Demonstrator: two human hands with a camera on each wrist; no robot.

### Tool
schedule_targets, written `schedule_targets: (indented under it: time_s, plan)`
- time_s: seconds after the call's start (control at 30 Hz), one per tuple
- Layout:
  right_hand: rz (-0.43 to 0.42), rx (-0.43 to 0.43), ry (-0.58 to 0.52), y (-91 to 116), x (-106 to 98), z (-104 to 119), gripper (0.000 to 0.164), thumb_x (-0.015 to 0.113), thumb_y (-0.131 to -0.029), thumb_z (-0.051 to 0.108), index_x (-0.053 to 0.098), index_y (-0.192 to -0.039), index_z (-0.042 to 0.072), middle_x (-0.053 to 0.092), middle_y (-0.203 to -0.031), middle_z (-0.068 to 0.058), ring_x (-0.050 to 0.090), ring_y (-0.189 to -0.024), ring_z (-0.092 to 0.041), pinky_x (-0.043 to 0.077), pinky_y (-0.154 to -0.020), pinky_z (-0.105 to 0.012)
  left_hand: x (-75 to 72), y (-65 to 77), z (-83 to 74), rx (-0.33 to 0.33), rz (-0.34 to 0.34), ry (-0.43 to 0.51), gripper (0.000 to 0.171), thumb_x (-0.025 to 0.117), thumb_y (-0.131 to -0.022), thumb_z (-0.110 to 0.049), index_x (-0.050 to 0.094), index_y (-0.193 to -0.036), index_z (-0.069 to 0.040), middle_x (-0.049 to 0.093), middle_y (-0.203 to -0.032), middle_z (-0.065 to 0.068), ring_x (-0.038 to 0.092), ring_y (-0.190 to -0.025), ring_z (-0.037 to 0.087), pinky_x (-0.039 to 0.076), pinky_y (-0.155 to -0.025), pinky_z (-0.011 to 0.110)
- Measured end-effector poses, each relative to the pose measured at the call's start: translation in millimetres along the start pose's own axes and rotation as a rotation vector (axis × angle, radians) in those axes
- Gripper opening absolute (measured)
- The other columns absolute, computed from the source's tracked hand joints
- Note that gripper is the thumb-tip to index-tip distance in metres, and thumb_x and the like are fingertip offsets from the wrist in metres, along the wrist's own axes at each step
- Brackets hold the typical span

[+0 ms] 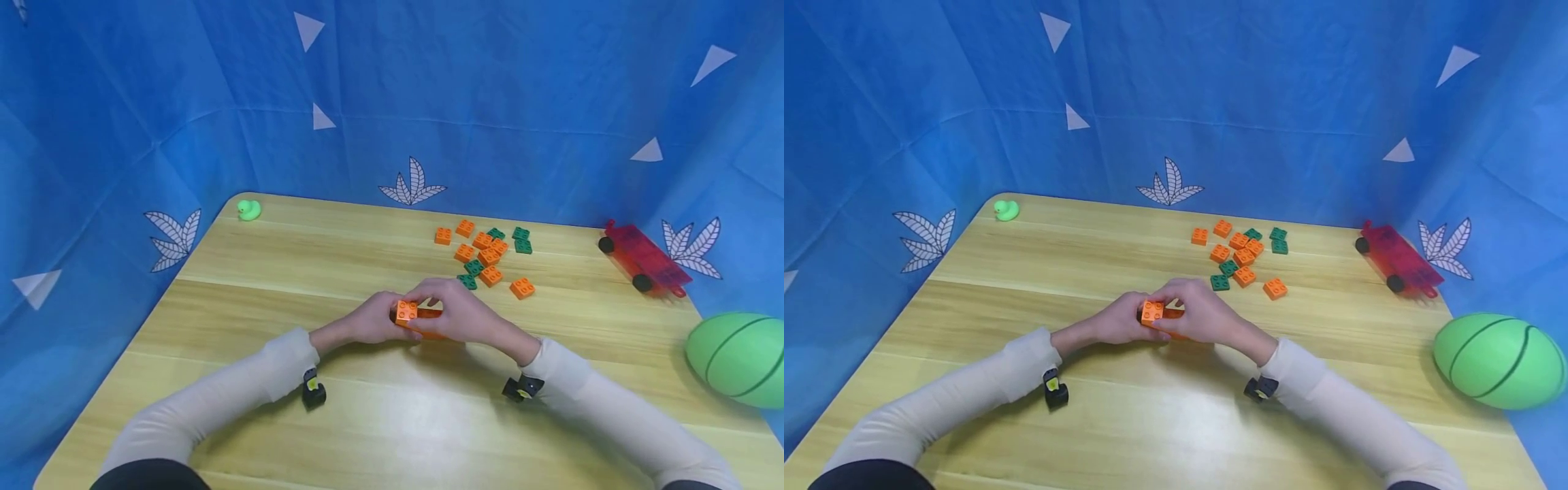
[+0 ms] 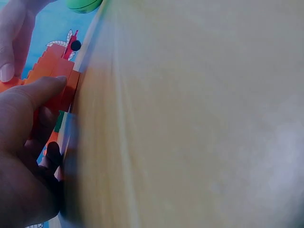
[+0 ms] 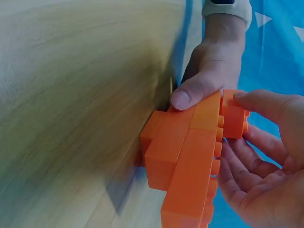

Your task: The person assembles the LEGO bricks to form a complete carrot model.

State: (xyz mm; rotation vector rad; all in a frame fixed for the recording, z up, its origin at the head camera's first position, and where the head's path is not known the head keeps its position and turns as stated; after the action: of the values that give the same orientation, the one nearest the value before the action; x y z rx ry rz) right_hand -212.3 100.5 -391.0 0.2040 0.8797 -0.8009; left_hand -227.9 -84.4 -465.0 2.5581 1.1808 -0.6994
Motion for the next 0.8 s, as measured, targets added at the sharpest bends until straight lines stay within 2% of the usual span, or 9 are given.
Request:
schedule_targets:
  time_s: [0.3,0.57,0.8]
  plan:
    - [0.001,-0.024,0.029,-0.5,2.2,0.3,0.033,0.081,-0.087,0.01,0.077,-0.12,0.011,0.077,-0.106,-0.002,0.07,-0.099,-0.017,0.06,-0.087,-0.039,-0.5,-1.4,-0.7,0.03,0.029,0.005,0.034,0.086,-0.085,-0.025,0.071,-0.114,-0.015,0.075,-0.103,0.0,0.064,-0.088,0.006,0.054,-0.084,0.022]
    - [0.002,-0.037,0.067,-0.7,2.9,1.7,0.031,0.081,-0.089,0.013,0.077,-0.119,0.01,0.078,-0.104,-0.003,0.07,-0.095,-0.015,0.061,-0.081,-0.037,0.4,-1.7,0.1,0.015,0.033,0.039,0.029,0.086,-0.084,-0.021,0.072,-0.108,-0.012,0.075,-0.097,0.002,0.064,-0.081,0.006,0.055,-0.078,0.022]
    - [0.032,-0.046,0.109,-3.5,2.1,7.6,0.031,0.08,-0.089,0.016,0.077,-0.119,0.007,0.075,-0.1,-0.005,0.068,-0.086,-0.017,0.059,-0.074,-0.036,-0.2,-1.6,-0.3,0.008,0.021,0.014,0.024,0.087,-0.083,-0.023,0.073,-0.1,-0.013,0.072,-0.088,0.0,0.06,-0.074,0.005,0.053,-0.072,0.022]
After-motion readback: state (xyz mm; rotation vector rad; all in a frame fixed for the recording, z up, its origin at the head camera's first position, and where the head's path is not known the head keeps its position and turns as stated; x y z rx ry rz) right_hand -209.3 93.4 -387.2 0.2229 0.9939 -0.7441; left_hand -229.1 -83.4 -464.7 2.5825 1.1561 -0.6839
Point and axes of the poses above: each hand's wrist, its own y-axis away from the middle knuckle, its own x-axis out of the palm, z = x × y, the point moved 2 cm from there along -y, towards the middle knuckle
